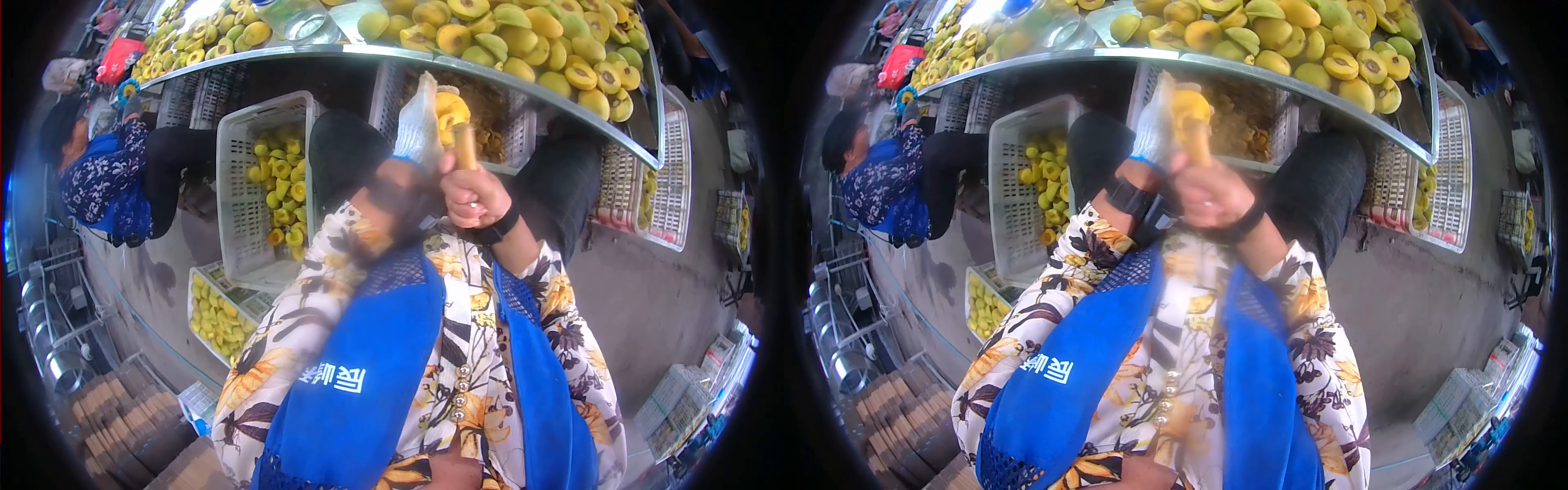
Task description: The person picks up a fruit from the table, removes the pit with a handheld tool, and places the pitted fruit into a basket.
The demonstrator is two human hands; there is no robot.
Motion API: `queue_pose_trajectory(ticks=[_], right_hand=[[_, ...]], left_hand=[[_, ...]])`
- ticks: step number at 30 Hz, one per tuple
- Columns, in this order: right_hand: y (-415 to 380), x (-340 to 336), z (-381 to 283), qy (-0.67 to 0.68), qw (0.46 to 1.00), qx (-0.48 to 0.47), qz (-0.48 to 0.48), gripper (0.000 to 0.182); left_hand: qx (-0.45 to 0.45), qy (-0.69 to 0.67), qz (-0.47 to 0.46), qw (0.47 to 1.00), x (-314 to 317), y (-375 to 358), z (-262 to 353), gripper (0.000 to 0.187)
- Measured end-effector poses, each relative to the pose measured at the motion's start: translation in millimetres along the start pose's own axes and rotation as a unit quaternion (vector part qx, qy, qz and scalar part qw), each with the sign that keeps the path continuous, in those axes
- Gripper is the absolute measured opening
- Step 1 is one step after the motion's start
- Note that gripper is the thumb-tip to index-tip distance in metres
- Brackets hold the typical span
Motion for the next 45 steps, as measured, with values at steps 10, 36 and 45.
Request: queue_pose_trajectory(ticks=[10, 36, 45], right_hand=[[25.7, -69.6, -11.7, -0.558, 0.730, -0.042, 0.391, 0.032], [40.2, -54.3, -46.3, -0.747, 0.467, -0.085, 0.465, 0.030], [2.0, -31.8, -46.2, -0.687, 0.509, -0.218, 0.472, 0.028]], left_hand=[[0.086, 0.101, 0.122, 0.984, -81.8, -6.2, 82.4, 0.054], [0.195, 0.769, 0.152, 0.589, -39.9, 26.4, 135.7, 0.050], [0.174, 0.781, 0.022, 0.599, 15.0, 146.5, 90.6, 0.054]])
Point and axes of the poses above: each hand's wrist, its own y-axis towards the middle knuckle, its own x-axis out of the palm, z = x × y, the point moved 2 cm from there along y, towards the middle knuckle
